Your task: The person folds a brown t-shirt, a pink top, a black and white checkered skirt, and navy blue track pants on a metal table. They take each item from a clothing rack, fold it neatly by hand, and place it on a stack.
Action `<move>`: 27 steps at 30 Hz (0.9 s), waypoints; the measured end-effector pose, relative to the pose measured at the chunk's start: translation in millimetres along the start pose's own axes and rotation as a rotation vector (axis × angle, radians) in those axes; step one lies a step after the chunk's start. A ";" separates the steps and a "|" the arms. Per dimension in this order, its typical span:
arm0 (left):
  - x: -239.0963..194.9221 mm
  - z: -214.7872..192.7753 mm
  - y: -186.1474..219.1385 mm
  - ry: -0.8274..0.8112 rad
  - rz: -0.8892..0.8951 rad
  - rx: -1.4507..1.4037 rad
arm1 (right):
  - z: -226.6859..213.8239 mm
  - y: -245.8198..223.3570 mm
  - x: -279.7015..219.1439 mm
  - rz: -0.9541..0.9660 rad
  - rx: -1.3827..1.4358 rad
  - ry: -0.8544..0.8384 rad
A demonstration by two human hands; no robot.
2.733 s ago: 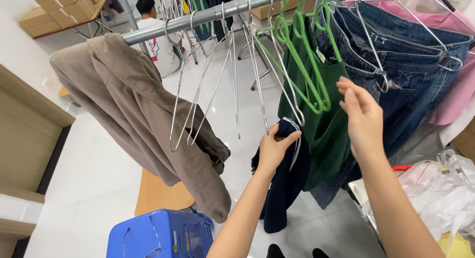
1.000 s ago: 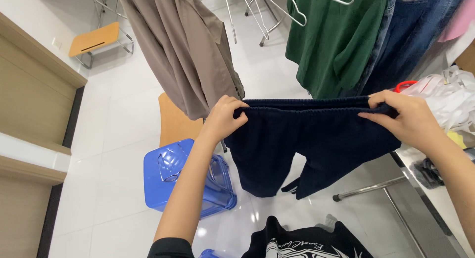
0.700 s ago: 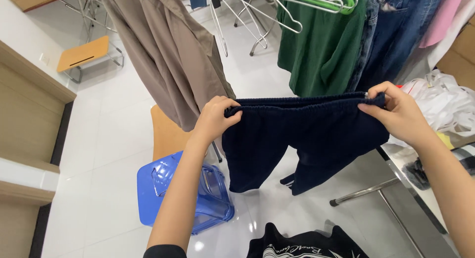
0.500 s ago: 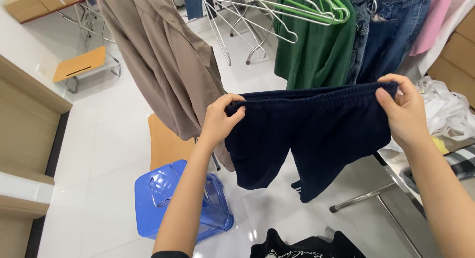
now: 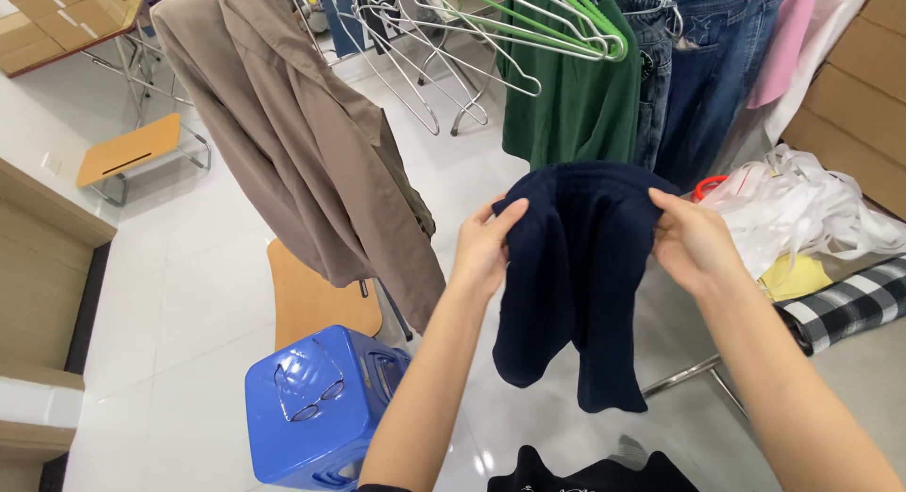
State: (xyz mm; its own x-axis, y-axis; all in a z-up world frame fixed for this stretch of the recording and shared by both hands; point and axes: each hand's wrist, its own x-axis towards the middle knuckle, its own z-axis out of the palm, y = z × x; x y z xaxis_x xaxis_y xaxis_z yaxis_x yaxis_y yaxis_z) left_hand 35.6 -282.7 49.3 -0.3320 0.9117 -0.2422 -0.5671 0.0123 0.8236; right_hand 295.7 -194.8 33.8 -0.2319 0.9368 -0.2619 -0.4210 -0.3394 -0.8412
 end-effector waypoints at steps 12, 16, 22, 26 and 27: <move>-71.9 68.9 -13.6 -0.237 0.301 0.489 | 97.4 3.6 -82.9 -0.504 -0.362 0.050; -88.3 70.6 -10.9 -0.291 0.237 0.527 | 107.5 2.6 -98.1 -0.515 -0.442 -0.020; -69.2 51.8 -44.2 -0.550 0.405 0.128 | 98.9 -1.7 -96.0 -0.598 -0.569 -0.104; -74.2 44.6 -33.3 -0.621 0.410 0.093 | 89.9 -0.1 -87.8 -0.630 -0.557 -0.059; -75.0 39.6 -30.0 -0.630 0.402 0.066 | 84.1 -0.5 -82.1 -0.649 -0.518 -0.035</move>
State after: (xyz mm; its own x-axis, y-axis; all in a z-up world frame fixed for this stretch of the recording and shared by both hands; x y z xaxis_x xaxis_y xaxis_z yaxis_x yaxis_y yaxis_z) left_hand 107.4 -335.2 63.1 0.0014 0.9135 0.4068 -0.4399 -0.3648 0.8206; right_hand 241.2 -278.6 95.5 -0.1128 0.9270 0.3576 -0.0250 0.3571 -0.9337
